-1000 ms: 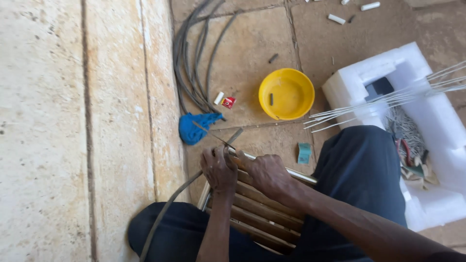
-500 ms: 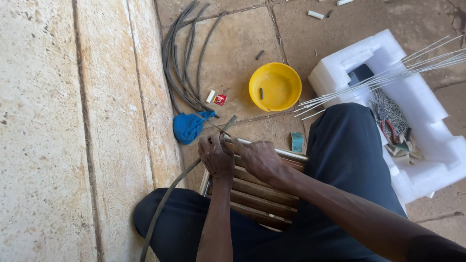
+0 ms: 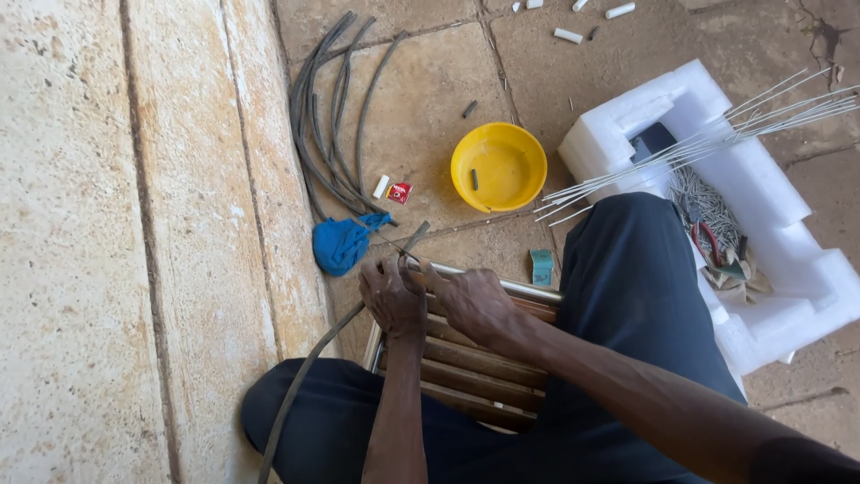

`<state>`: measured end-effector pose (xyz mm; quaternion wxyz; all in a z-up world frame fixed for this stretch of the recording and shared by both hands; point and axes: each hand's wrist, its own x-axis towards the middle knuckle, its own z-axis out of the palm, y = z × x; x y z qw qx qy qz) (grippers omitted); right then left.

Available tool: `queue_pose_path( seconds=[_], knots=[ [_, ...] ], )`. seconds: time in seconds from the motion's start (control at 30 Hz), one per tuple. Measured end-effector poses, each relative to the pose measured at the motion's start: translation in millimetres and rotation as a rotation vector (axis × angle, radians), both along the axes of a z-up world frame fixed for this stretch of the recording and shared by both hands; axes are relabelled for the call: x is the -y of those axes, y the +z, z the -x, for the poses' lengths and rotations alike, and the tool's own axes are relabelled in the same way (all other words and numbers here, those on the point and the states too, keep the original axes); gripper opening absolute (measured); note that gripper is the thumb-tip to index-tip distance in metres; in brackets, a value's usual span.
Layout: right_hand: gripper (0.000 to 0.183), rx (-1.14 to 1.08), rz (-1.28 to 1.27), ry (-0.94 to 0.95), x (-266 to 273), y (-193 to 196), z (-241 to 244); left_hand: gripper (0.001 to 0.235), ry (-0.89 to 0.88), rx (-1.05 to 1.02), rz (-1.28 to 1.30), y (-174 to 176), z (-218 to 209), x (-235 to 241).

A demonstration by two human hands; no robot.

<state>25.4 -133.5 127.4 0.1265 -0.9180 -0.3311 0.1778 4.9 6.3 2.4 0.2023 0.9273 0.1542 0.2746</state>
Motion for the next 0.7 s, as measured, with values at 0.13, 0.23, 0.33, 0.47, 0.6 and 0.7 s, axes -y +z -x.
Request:
queue_pose_path(
  seconds=[0.13, 0.23, 0.33, 0.47, 0.6, 0.7],
  knots=[
    [0.050, 0.129, -0.107, 0.010, -37.8, -55.9, -27.5, 0.038, 0.009, 0.024, -0.070, -6.2, 1.4, -0.8],
    [0.055, 0.117, -0.066, -0.005, -40.9, -63.7, -27.4, 0.039, 0.009, 0.025, -0.099, 12.9, 0.9, 3.1],
    [0.044, 0.098, -0.114, -0.043, -14.3, -34.9, -6.5, 0.043, 0.027, 0.030, -0.061, -25.2, 2.8, -2.5],
    [0.054, 0.017, -0.123, -0.104, 5.4, -15.6, 13.2, 0.047, 0.057, 0.058, -0.044, 7.0, -2.2, 4.6],
    [0.056, 0.098, 0.008, -0.044, -6.9, -18.3, 13.1, 0.048, 0.045, 0.072, -0.056, 0.2, 2.0, 2.5],
    [0.049, 0.147, 0.023, -0.020, -15.8, -28.0, -0.6, 0.045, 0.050, 0.083, -0.058, -3.9, -4.0, 3.9]
  ],
)
